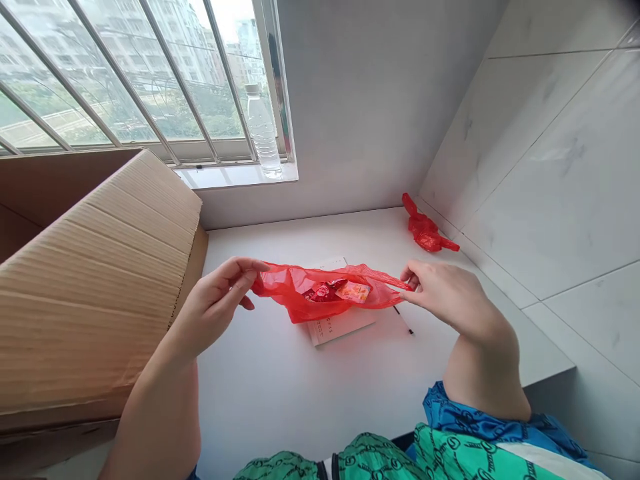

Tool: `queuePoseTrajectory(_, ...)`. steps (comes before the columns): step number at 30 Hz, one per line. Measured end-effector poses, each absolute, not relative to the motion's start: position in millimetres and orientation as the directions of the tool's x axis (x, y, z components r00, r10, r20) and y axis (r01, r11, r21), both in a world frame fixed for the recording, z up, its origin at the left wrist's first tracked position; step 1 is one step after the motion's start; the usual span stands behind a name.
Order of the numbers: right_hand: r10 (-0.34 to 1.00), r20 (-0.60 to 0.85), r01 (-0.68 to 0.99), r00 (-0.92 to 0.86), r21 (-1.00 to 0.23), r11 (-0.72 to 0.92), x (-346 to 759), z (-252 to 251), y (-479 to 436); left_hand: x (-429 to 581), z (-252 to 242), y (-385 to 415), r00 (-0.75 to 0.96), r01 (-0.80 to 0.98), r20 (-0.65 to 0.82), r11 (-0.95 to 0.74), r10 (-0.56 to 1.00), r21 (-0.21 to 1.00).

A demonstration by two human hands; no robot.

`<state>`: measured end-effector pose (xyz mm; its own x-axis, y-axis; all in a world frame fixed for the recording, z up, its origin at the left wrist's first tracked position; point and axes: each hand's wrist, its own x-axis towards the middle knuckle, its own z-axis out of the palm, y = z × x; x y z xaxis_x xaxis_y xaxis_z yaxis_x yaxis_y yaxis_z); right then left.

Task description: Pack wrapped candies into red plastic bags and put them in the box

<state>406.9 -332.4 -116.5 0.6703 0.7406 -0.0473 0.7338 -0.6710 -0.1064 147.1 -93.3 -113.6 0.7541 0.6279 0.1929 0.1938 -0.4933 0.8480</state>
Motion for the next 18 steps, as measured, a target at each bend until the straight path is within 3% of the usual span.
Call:
queuePoseTrajectory(4,0.678,0.006,0.671,0.735,-0.146,-0.727,418,-116,-338,147,-113,-95,0.716,0.190,0.213,-0.479,0.665,0.857)
queuePoseTrajectory(7,0.668,0.077,0.663,0.740,-0.247,-0.707,426,-106,-339,150,-113,-93,0.636,0.186,0.329,-0.552,0.699,0.813)
queuePoseTrajectory(10,0.809,0.156,0.707,0.567,-0.596,-0.381,437,-98,-327,162,-109,-88,0.395,0.152,0.553,-0.646,0.733,0.748)
queuePoseTrajectory(12,0.857,0.263,0.549,0.442,-0.835,-0.027,443,-98,-310,173,-103,-85,0.224,0.101,0.641,-0.671,0.734,0.734)
queuePoseTrajectory(13,0.840,0.318,0.425,0.438,-0.898,0.118,444,-100,-300,178,-100,-85,0.166,0.054,0.655,-0.670,0.737,0.740)
queuePoseTrajectory(15,0.777,0.363,0.194,0.515,-0.932,0.307,441,-107,-277,189,-94,-85,0.116,-0.044,0.655,-0.655,0.747,0.755)
queuePoseTrajectory(18,0.755,0.344,-0.037,0.558,-0.899,0.437,426,-116,-249,203,-89,-91,0.162,-0.127,0.642,-0.629,0.749,0.767)
